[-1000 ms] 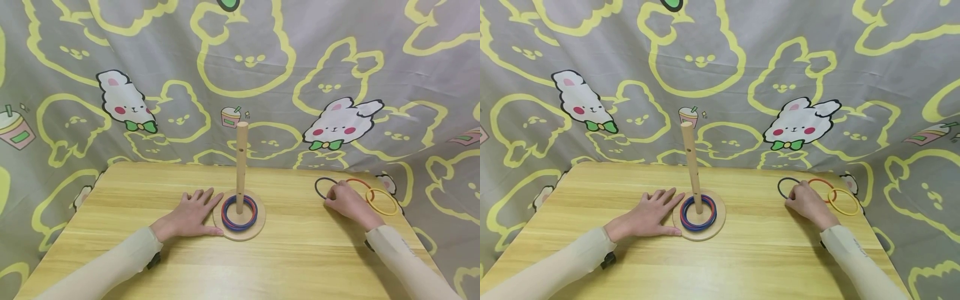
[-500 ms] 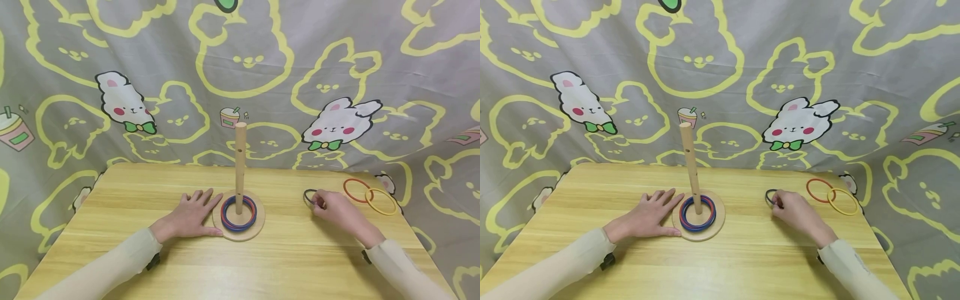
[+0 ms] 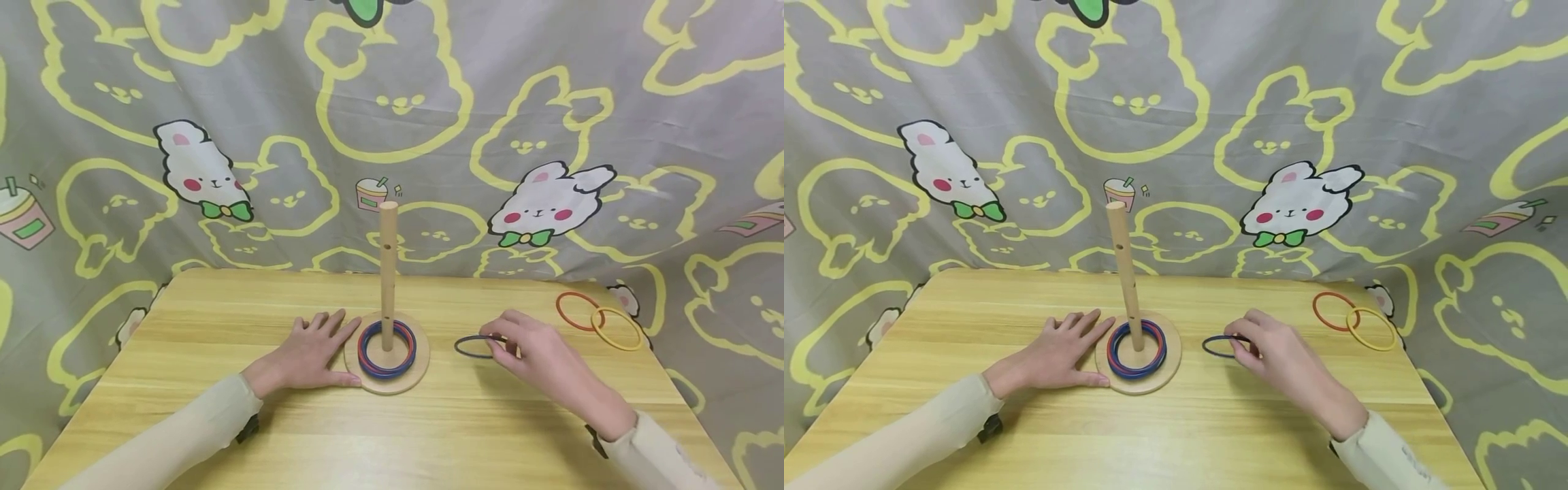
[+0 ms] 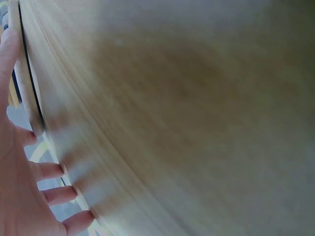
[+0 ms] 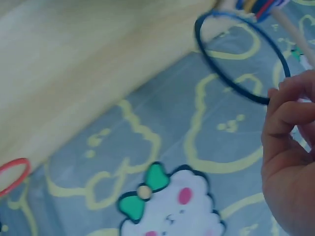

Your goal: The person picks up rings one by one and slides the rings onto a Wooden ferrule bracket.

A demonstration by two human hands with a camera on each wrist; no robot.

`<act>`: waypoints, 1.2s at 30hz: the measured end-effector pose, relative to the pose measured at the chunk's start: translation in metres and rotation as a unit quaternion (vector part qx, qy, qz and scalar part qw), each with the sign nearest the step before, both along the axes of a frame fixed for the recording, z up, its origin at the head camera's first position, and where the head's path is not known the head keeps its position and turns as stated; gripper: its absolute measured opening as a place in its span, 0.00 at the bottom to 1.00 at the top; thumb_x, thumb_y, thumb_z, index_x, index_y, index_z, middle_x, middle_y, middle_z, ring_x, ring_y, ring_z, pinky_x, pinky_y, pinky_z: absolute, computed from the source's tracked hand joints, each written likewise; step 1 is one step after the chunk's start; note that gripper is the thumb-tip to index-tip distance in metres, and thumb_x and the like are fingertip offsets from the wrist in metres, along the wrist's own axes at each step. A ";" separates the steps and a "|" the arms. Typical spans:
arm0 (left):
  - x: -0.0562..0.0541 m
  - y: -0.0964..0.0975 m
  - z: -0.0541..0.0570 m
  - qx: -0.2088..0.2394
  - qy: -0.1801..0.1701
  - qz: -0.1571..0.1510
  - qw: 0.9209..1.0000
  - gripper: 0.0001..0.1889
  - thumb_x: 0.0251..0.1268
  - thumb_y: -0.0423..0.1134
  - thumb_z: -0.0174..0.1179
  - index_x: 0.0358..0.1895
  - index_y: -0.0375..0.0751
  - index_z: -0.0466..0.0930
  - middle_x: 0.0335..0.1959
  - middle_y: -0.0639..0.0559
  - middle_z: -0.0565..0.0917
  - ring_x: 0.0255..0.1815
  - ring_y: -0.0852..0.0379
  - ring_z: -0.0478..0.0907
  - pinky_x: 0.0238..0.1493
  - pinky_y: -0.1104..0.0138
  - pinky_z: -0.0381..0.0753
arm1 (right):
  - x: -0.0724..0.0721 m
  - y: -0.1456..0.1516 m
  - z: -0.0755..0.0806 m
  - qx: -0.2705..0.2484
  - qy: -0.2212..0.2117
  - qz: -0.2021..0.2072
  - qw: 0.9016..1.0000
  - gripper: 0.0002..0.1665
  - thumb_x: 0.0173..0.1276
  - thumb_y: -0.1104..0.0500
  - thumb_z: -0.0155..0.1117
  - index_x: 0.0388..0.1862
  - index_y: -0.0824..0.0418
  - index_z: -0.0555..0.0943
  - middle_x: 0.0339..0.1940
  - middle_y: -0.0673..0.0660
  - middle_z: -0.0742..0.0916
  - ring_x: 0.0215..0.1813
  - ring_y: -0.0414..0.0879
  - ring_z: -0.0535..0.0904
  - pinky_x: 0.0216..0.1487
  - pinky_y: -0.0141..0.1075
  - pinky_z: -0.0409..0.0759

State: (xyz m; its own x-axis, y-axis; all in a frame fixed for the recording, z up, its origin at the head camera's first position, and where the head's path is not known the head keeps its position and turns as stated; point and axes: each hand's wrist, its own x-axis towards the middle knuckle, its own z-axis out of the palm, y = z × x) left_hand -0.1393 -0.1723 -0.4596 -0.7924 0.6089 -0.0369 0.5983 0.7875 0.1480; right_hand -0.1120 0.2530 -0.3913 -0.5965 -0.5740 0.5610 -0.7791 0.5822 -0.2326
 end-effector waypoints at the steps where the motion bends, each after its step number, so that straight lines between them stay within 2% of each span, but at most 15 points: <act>1: 0.000 0.000 0.000 0.001 -0.002 0.000 1.000 0.61 0.66 0.84 0.56 0.89 0.43 0.58 0.83 0.29 0.63 0.77 0.29 0.66 0.59 0.28 0.68 | 0.001 -0.003 0.003 -0.005 0.007 0.007 1.000 0.16 0.63 0.70 0.78 0.47 0.54 0.91 0.38 0.42 0.84 0.31 0.33 0.79 0.30 0.24 0.76; 5: 0.000 0.000 0.000 0.000 -0.002 -0.001 1.000 0.60 0.66 0.84 0.55 0.89 0.43 0.58 0.83 0.29 0.62 0.77 0.28 0.65 0.59 0.28 0.68 | 0.007 -0.015 0.017 -0.024 0.020 0.021 0.999 0.06 0.81 0.57 0.70 0.50 0.53 0.90 0.40 0.42 0.84 0.32 0.33 0.79 0.31 0.24 0.76; 8: 0.000 0.000 0.000 0.000 0.000 -0.003 1.000 0.60 0.66 0.84 0.55 0.89 0.43 0.58 0.83 0.29 0.62 0.77 0.28 0.66 0.59 0.28 0.69 | 0.011 -0.026 0.030 -0.034 0.028 0.021 0.999 0.18 0.89 0.48 0.57 0.51 0.55 0.90 0.38 0.43 0.81 0.31 0.33 0.75 0.30 0.23 0.72; 13: 0.000 0.000 -0.001 0.000 0.001 -0.004 1.000 0.60 0.66 0.84 0.55 0.89 0.43 0.58 0.83 0.29 0.62 0.77 0.29 0.66 0.59 0.28 0.69 | 0.018 -0.045 0.049 -0.059 0.052 0.037 0.996 0.19 0.90 0.49 0.56 0.52 0.58 0.90 0.34 0.43 0.78 0.31 0.36 0.72 0.31 0.23 0.69; 18: 0.000 0.000 -0.001 0.002 0.003 -0.003 1.000 0.61 0.66 0.84 0.55 0.89 0.43 0.58 0.83 0.29 0.63 0.76 0.28 0.66 0.58 0.28 0.69 | 0.025 -0.063 0.068 -0.066 0.051 0.047 0.995 0.19 0.90 0.50 0.55 0.53 0.60 0.88 0.34 0.43 0.78 0.30 0.35 0.70 0.29 0.23 0.68; 21: 0.000 0.000 -0.001 0.003 0.005 -0.002 1.000 0.61 0.66 0.84 0.55 0.89 0.43 0.58 0.83 0.28 0.63 0.76 0.28 0.66 0.58 0.28 0.69 | 0.026 -0.074 0.080 -0.070 0.047 0.053 0.995 0.18 0.90 0.51 0.55 0.54 0.60 0.88 0.33 0.43 0.77 0.30 0.35 0.70 0.30 0.23 0.68; 24: 0.000 0.000 -0.001 0.001 0.006 -0.004 1.000 0.60 0.66 0.84 0.55 0.89 0.43 0.58 0.83 0.29 0.63 0.76 0.29 0.66 0.58 0.29 0.69 | 0.023 -0.085 0.094 -0.096 0.045 0.071 0.992 0.14 0.87 0.55 0.59 0.54 0.62 0.87 0.33 0.44 0.79 0.31 0.35 0.73 0.31 0.24 0.71; 27: 0.000 -0.001 -0.002 0.007 0.011 -0.006 1.000 0.60 0.66 0.84 0.56 0.88 0.42 0.60 0.83 0.29 0.63 0.75 0.29 0.67 0.58 0.29 0.69 | 0.018 -0.097 0.108 -0.141 0.036 0.087 0.986 0.10 0.81 0.62 0.64 0.54 0.63 0.88 0.34 0.45 0.83 0.31 0.36 0.77 0.32 0.26 0.76; 30: 0.000 -0.002 -0.003 0.009 0.017 -0.007 1.000 0.59 0.66 0.83 0.56 0.88 0.43 0.60 0.83 0.30 0.63 0.75 0.30 0.67 0.57 0.29 0.70 | 0.012 -0.108 0.121 -0.194 0.015 0.096 0.976 0.10 0.76 0.68 0.68 0.54 0.65 0.88 0.34 0.47 0.86 0.29 0.36 0.80 0.31 0.28 0.79; 36: 0.001 -0.002 -0.001 0.006 0.007 -0.006 1.000 0.60 0.66 0.84 0.54 0.89 0.43 0.58 0.83 0.29 0.62 0.77 0.28 0.65 0.58 0.29 0.68 | 0.003 -0.125 0.137 -0.288 -0.074 0.090 0.950 0.13 0.76 0.72 0.68 0.57 0.66 0.87 0.32 0.50 0.86 0.22 0.43 0.81 0.21 0.33 0.77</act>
